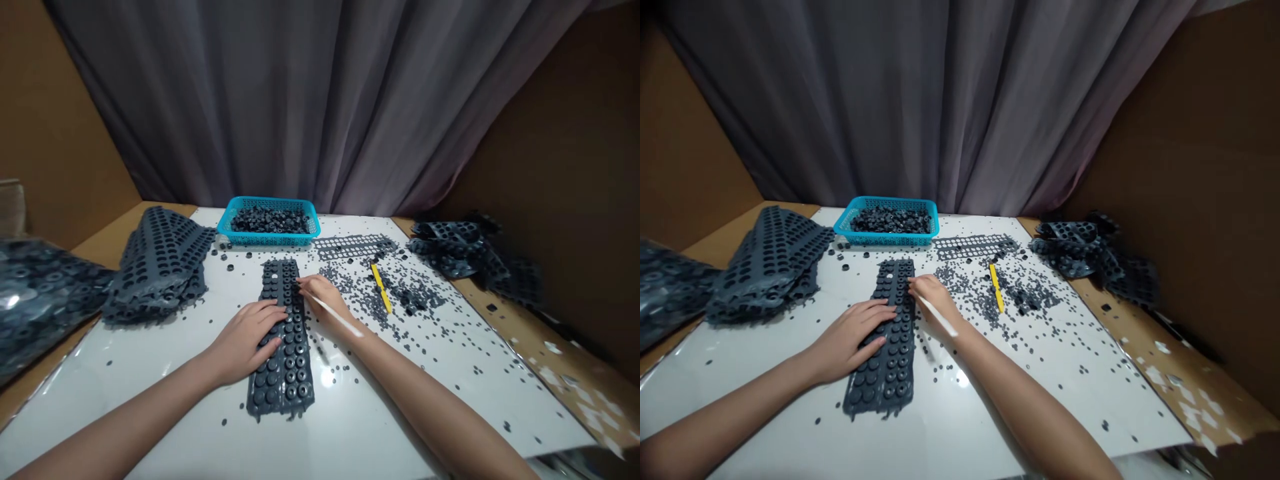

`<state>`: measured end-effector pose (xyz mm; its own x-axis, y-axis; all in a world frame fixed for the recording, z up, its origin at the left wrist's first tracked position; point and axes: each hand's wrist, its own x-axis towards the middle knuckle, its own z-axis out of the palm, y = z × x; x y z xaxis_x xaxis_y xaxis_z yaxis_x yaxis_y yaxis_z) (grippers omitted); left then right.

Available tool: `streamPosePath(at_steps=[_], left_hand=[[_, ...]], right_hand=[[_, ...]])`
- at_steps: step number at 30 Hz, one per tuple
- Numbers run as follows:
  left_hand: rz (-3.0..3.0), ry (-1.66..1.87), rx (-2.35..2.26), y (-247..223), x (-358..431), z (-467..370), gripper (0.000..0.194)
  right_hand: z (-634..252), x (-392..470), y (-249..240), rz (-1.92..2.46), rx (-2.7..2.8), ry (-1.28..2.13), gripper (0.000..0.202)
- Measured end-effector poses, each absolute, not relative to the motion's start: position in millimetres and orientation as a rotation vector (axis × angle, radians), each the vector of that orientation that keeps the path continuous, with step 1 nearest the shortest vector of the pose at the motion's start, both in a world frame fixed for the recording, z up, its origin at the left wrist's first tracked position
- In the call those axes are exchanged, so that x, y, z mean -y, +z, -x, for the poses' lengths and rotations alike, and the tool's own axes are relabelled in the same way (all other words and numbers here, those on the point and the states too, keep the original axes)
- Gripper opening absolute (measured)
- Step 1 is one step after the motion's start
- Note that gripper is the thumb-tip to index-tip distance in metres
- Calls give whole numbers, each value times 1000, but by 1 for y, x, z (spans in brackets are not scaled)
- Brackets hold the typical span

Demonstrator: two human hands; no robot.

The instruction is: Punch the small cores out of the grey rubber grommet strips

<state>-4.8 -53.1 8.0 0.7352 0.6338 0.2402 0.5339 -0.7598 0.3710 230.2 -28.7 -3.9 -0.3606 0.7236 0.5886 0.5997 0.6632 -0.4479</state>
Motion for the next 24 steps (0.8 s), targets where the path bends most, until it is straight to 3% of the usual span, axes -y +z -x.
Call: streamPosePath(at_steps=[5,10,15,24], left_hand=[[-2666,508,-924,8,53,6,35],[-2657,498,-927,8,53,7,36],[-2657,483,-926,7,53,6,37],[-2688,469,-912,5,52,7,40]], right_hand=[[-233,51,6,934,1995,644,14],[-233,53,6,850,2082,723,18],[-234,49,1,827,2171,597,13],[-235,35,-9,675,2468,-45,20]])
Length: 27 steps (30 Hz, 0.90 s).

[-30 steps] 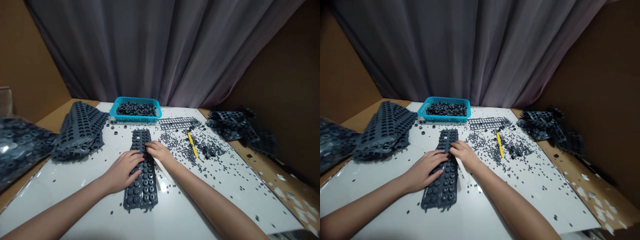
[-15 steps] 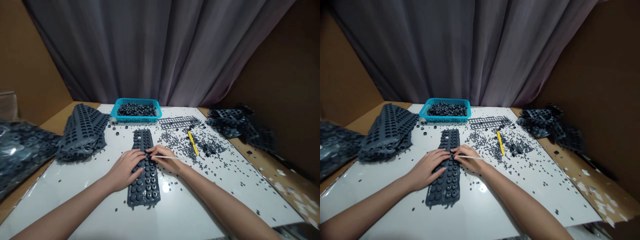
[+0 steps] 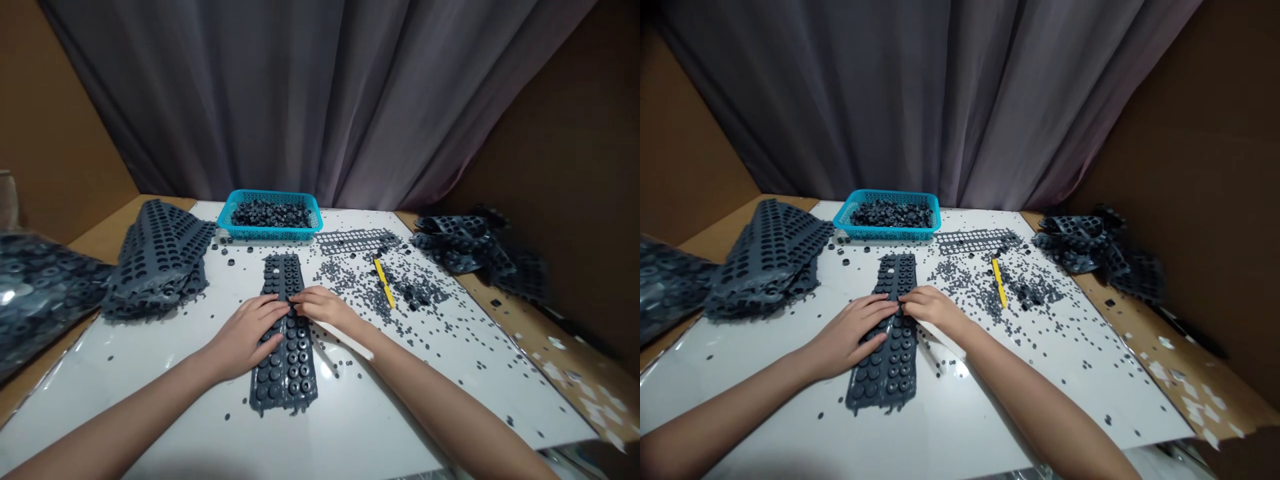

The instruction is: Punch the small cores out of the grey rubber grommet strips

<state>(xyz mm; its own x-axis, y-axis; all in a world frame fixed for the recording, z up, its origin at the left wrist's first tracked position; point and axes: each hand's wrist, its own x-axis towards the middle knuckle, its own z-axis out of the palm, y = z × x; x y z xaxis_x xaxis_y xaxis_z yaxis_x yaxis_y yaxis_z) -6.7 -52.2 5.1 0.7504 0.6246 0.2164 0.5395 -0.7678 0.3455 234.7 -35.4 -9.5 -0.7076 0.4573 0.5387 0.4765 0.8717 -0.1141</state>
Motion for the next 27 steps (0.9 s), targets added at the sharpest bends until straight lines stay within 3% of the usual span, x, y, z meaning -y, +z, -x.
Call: streamPosePath(at_steps=[8,12,18,27], left_hand=[[-2706,452,-908,7,53,7,40],[-2697,478,-901,7,53,7,39],[-2678,525,-915,11,53,8,31],[-2714,574,-798,8,51,8,22]], right_hand=[[-235,30,-2,884,2363,9,22],[-237,37,4,1061,2053,347,12],[-233,62,10,875,2005,850,9],[-231,62,9,842,2052,814,9]])
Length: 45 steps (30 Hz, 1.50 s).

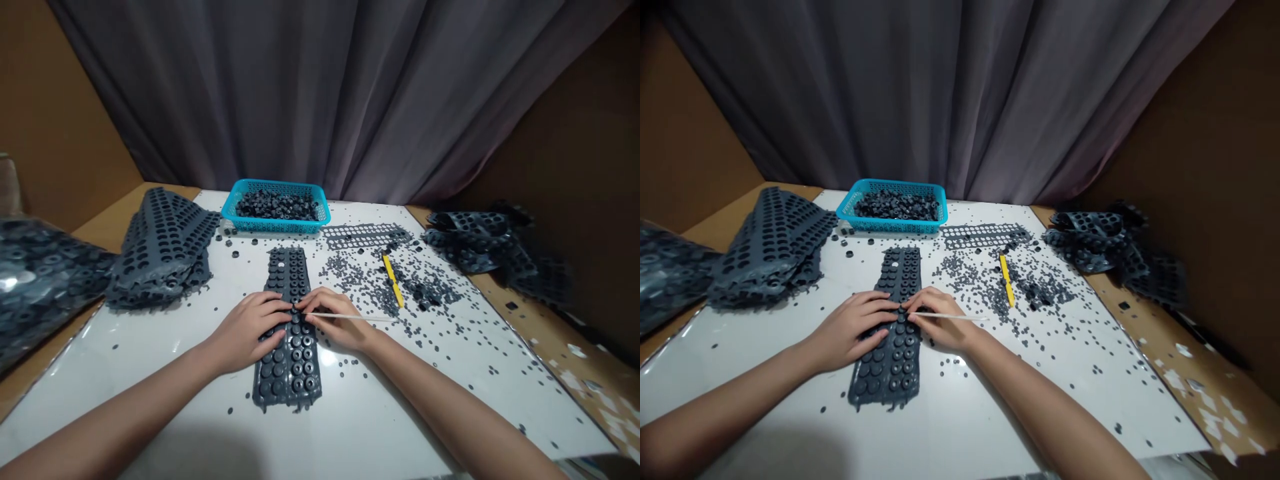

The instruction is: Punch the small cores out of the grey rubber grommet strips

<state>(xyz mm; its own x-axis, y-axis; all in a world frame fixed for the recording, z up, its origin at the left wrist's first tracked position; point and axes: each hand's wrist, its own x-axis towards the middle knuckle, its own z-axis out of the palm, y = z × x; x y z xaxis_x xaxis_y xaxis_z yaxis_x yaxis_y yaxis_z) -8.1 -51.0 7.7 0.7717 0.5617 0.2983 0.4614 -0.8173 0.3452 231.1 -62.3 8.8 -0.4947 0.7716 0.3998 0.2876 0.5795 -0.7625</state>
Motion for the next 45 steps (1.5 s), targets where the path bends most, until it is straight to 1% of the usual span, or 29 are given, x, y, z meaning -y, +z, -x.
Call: streamPosePath(at_steps=[5,12,19,26,29,35,38,41,45], left_hand=[[-2715,571,-802,7,51,8,23],[-2749,562,-791,9,53,7,24],[-2774,555,-796,8,53,8,26],[-2763,556,-799,10,55,8,26],[-2762,538,-809,11,55,8,25],[-2742,592,-792,8,55,8,26],[-2728,596,-782,6,53,9,26],[-2724,583,-765,6,53,10,26],[-2726,564,-767,8,52,11,26]], right_hand=[[-231,61,7,793,2151,668,7],[-235,49,-9,663,2487,141,12],[-230,49,-2,705,2532,-47,20],[-226,52,1,749,2566,-4,23],[-224,48,1,831,2520,21,25],[-242,29,-3,1033,2168,83,19],[-262,25,-3,1260,1901,90,19],[-280,25,0,1474,1673,188,22],[-289,27,9,1540,1557,246,25]])
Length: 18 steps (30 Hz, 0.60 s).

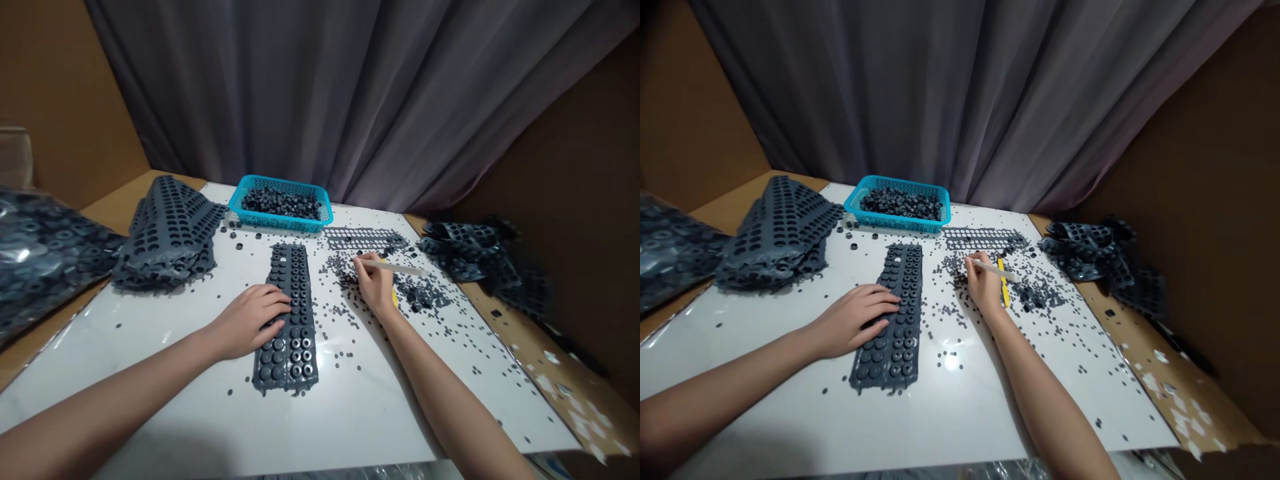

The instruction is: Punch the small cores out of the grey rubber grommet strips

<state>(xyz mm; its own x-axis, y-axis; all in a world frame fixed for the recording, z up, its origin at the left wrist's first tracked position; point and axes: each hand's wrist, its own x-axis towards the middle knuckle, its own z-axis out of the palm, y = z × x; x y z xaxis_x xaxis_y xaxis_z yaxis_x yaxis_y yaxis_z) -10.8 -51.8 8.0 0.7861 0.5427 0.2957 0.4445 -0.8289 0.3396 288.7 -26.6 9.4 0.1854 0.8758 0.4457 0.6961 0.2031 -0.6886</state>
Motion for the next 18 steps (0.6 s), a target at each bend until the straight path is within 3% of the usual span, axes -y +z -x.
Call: streamPosePath(at_steps=[11,18], left_hand=[[-2673,615,-714,12,54,11,21],[-2379,810,-1113,12,36,-11,11]], right_hand=[[-232,62,13,1146,1838,774,16],[-229,53,9,1243,1581,1007,16]])
